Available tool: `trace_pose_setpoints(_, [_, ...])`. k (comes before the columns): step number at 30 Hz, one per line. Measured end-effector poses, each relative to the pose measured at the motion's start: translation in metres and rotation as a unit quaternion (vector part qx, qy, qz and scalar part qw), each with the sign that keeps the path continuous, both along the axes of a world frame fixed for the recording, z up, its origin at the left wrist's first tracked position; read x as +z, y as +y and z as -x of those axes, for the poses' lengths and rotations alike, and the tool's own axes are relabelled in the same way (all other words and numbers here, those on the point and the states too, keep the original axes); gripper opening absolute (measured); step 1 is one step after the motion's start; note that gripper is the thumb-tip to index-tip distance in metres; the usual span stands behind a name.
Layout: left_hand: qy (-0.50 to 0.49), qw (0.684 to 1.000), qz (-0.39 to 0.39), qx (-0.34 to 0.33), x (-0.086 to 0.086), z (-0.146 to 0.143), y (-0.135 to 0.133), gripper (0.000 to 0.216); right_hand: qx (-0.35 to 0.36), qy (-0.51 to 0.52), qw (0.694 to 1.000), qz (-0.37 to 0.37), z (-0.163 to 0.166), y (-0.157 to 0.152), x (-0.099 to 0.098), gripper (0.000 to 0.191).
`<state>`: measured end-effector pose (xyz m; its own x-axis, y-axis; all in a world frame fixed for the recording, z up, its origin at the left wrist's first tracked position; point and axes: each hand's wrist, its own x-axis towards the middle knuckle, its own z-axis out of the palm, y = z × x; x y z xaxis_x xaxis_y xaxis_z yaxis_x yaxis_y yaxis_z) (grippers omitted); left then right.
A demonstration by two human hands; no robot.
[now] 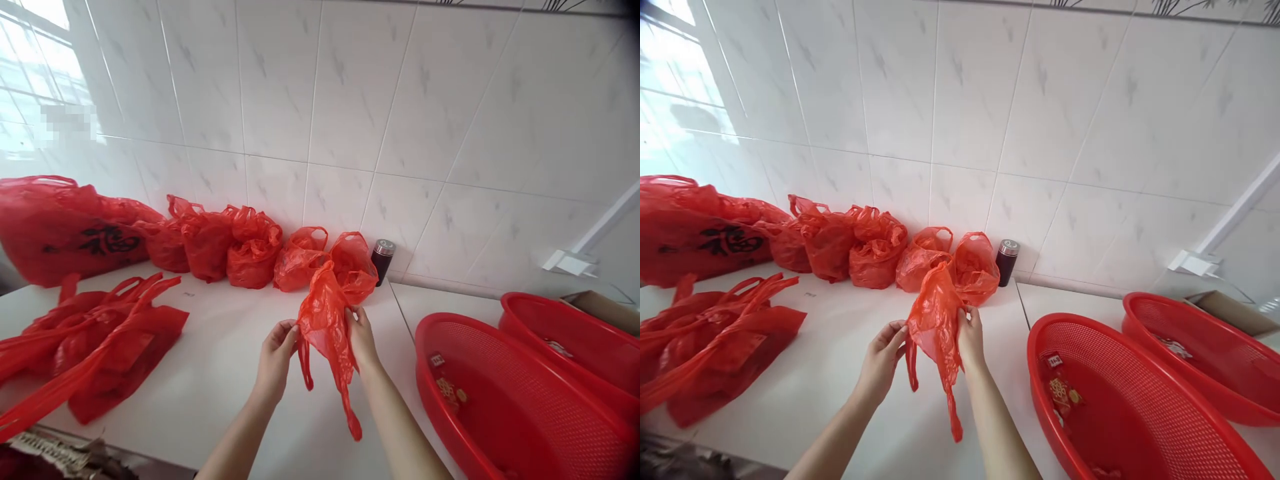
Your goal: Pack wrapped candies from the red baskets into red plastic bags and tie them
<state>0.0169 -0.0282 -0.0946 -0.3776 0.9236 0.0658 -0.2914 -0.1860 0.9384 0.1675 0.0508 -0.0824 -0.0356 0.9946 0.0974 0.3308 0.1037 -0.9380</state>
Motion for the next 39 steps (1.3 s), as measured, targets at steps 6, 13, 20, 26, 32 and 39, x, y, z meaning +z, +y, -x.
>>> trace_pose_setpoints(6, [0.021, 0.989, 0.060, 0.137, -0.014, 0.033, -0.016, 0.027, -0.037, -0.114, 0.992, 0.032, -0.029, 0.003, -0.014, 0.024])
trace_pose_setpoints(13, [0.102, 0.986, 0.090, 0.101, -0.003, 0.014, -0.022, 0.025, 0.026, -0.199, 0.949, -0.242, 0.012, -0.060, 0.008, 0.014])
trace_pose_setpoints(20, [0.242, 0.963, 0.115, -0.017, 0.006, 0.029, -0.036, 0.019, 0.077, -0.266, 0.954, -0.111, 0.005, -0.048, -0.013, 0.036])
trace_pose_setpoints(26, [0.419, 0.891, 0.174, 0.024, -0.007, 0.090, -0.037, 0.033, 0.108, -0.280, 0.954, -0.017, -0.066, -0.013, 0.006, 0.023])
trace_pose_setpoints(32, [0.390, 0.904, 0.163, -0.058, 0.000, 0.083, -0.041, 0.027, 0.139, -0.259, 0.956, -0.009, -0.070, -0.037, 0.056, 0.041])
trace_pose_setpoints(39, [0.110, 0.958, 0.170, -0.203, 0.023, 0.052, -0.051, 0.029, 0.313, -0.265, 0.904, -0.123, -0.020, -0.093, 0.058, 0.022])
